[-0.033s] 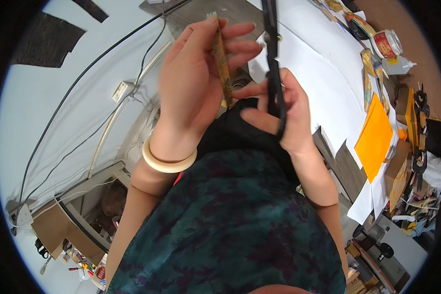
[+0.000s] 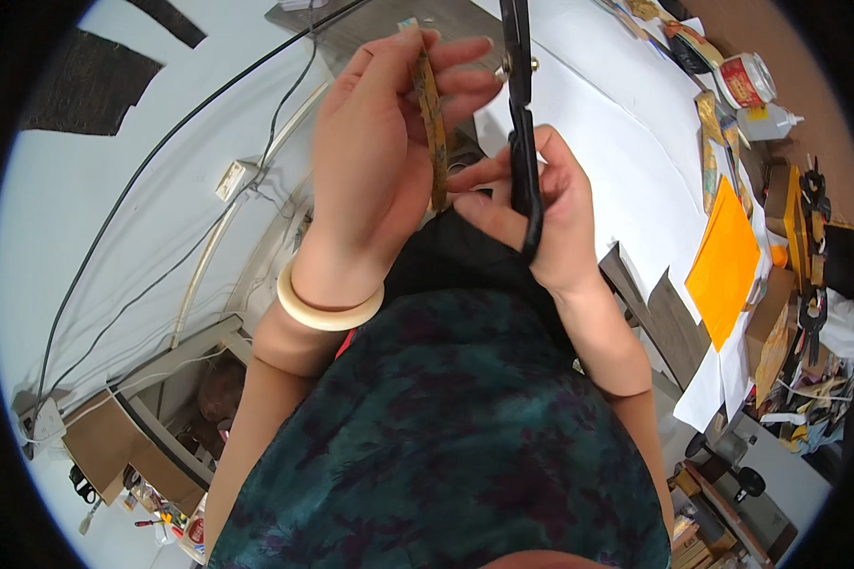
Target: The person cuts a narrow strip of patterned fabric using scissors, then places it on a larger piece of fabric and uses a yellow tool to press or mark along the strip. The person continues cutting the strip into smaller pieces.
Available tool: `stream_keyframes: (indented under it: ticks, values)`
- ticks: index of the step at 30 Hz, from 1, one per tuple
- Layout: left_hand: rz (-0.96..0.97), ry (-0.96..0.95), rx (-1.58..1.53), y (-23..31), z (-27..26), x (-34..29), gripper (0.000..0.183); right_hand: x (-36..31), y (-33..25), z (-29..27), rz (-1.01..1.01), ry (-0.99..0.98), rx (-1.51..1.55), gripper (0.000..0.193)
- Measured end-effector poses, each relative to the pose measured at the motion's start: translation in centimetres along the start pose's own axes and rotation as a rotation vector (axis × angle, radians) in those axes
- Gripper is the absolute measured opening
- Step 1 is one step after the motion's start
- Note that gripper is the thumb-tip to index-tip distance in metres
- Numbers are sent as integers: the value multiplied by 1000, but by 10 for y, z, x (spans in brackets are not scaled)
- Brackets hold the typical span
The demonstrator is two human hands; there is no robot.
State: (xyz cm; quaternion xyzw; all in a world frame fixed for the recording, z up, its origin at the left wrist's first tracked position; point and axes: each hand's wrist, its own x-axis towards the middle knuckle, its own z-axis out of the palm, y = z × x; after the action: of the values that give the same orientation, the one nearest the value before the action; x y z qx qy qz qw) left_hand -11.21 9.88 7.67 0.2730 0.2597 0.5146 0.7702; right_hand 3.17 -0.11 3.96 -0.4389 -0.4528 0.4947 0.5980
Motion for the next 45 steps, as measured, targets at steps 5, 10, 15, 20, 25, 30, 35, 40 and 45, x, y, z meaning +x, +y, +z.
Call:
stream_keyframes:
  ticks: [5, 10, 15, 20, 25, 30, 35, 40, 45]
  values:
    - [-28, 0, -102, -17, 15, 11, 28, 13, -1, -4, -41, 121, 101, 40]
    - [-80, -136, -116, -39, 14, 18, 27, 14, -7, -17, -44, 216, 172, 36]
    - [-330, -251, 189, -58, 8, -18, 30, 21, -33, -38, -96, 451, 296, 38]
    - [-262, -419, 312, -71, 12, -44, 18, 20, -55, -57, -151, 690, 278, 41]
    - [-270, -411, 364, -66, 21, -50, 16, 12, -60, -75, -277, 770, 278, 41]
    - [-214, -370, 240, -62, 16, -50, 14, 2, -62, -80, -367, 838, 229, 41]
    - [-99, -289, -104, -62, 9, -44, 14, -13, -59, -69, -340, 870, 214, 38]
    - [-255, -81, -296, -70, 37, -39, 26, -12, -47, -42, -318, 985, 198, 29]
    - [-209, -224, -35, -77, 29, -40, 23, -12, -38, -42, -342, 993, 168, 27]
